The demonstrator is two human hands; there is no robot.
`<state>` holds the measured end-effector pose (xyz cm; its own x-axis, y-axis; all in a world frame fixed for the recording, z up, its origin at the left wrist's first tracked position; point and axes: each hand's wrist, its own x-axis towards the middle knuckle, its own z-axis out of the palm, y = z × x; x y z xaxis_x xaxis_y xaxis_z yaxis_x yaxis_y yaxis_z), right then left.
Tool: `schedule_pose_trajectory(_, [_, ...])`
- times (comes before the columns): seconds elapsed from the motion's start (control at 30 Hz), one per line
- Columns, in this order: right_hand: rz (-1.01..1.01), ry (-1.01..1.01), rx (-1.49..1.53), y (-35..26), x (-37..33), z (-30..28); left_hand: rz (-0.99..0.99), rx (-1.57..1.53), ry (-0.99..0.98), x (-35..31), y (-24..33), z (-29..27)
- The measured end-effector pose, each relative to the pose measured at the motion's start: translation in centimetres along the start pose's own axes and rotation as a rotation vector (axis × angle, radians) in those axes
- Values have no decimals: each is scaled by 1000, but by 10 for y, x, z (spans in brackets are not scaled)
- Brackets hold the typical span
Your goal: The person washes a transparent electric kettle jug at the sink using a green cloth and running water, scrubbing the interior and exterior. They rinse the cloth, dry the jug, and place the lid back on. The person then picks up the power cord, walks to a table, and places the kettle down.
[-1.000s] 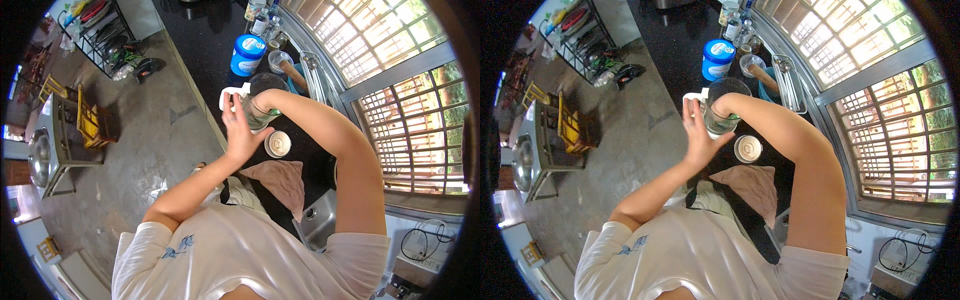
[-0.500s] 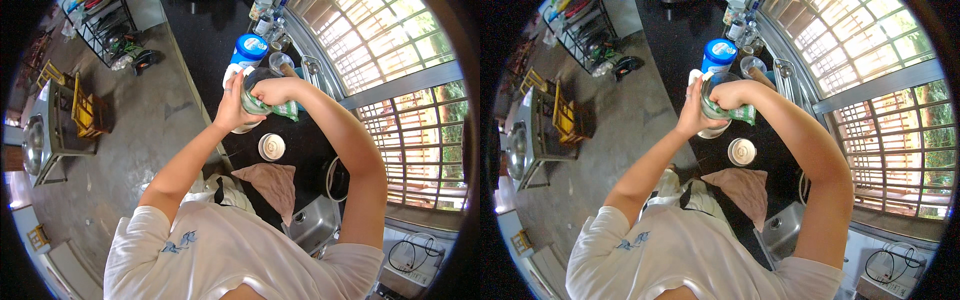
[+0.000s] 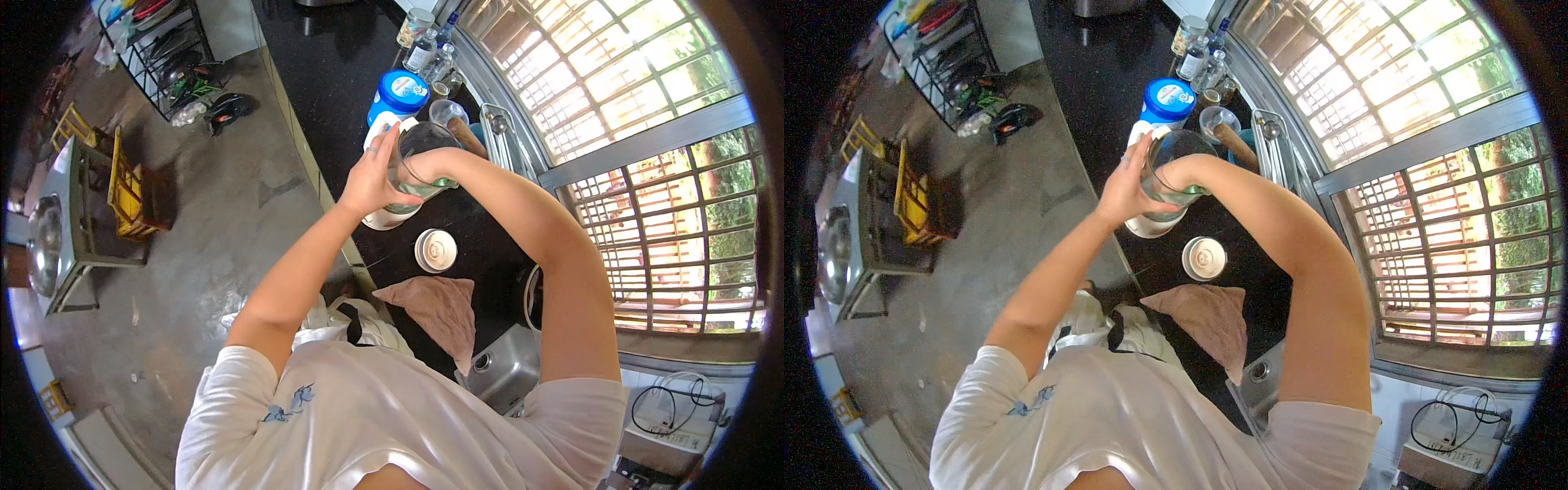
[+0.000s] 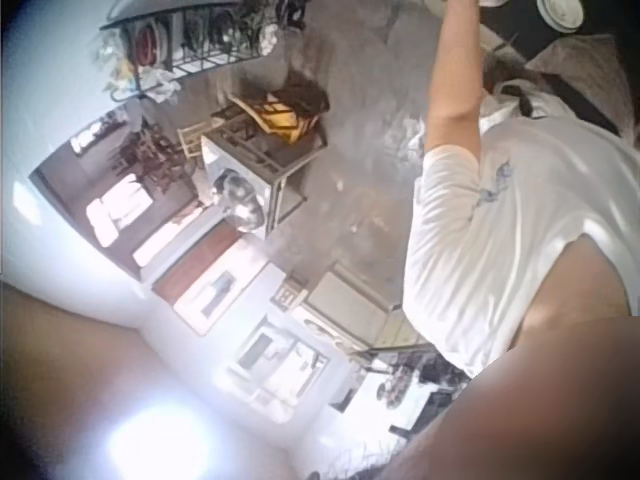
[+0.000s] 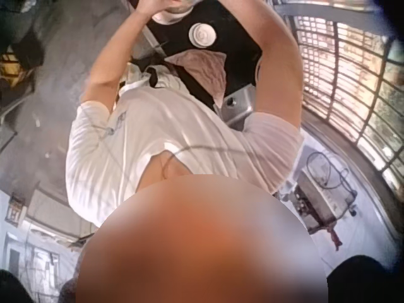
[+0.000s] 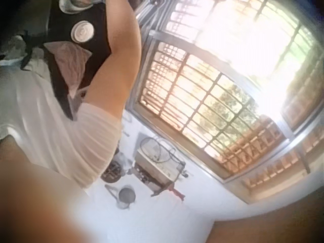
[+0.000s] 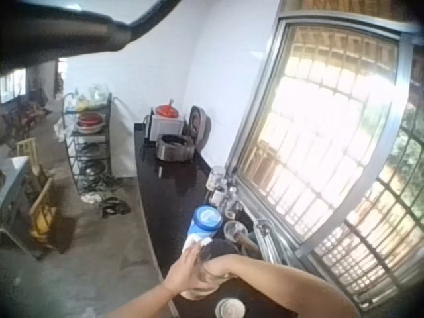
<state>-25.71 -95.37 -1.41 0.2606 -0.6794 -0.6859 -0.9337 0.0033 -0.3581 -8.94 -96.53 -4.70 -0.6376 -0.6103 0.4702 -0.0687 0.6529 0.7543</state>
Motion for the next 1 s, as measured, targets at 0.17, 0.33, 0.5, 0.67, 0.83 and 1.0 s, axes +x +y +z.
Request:
schedule_pose_trajectory(0.17, [14,-11,219,-34,-57,-34,69,-48,-57,3,-15,-27])
schedule_pose_trajectory(0.33, [-97,-21,-58,-25,-59,-41,41,-51,49,-26,-13,-11])
schedule_pose_trajectory(0.5, [5,-194,-384,-35,-20,-18,-62,7,309,-35,35,28])
schedule_pose_trajectory(0.67, [-15,-46,-203,-1,8,12,-152,12,345,-18,44,36])
schedule_pose_trajectory(0.83, [67,-95,-49,-37,-36,-26,-108,29,201,-13,23,12])
schedule_pose_trajectory(1.0, [-174,215,87,-53,-78,-29,55,46,30,-1,-4,-23])
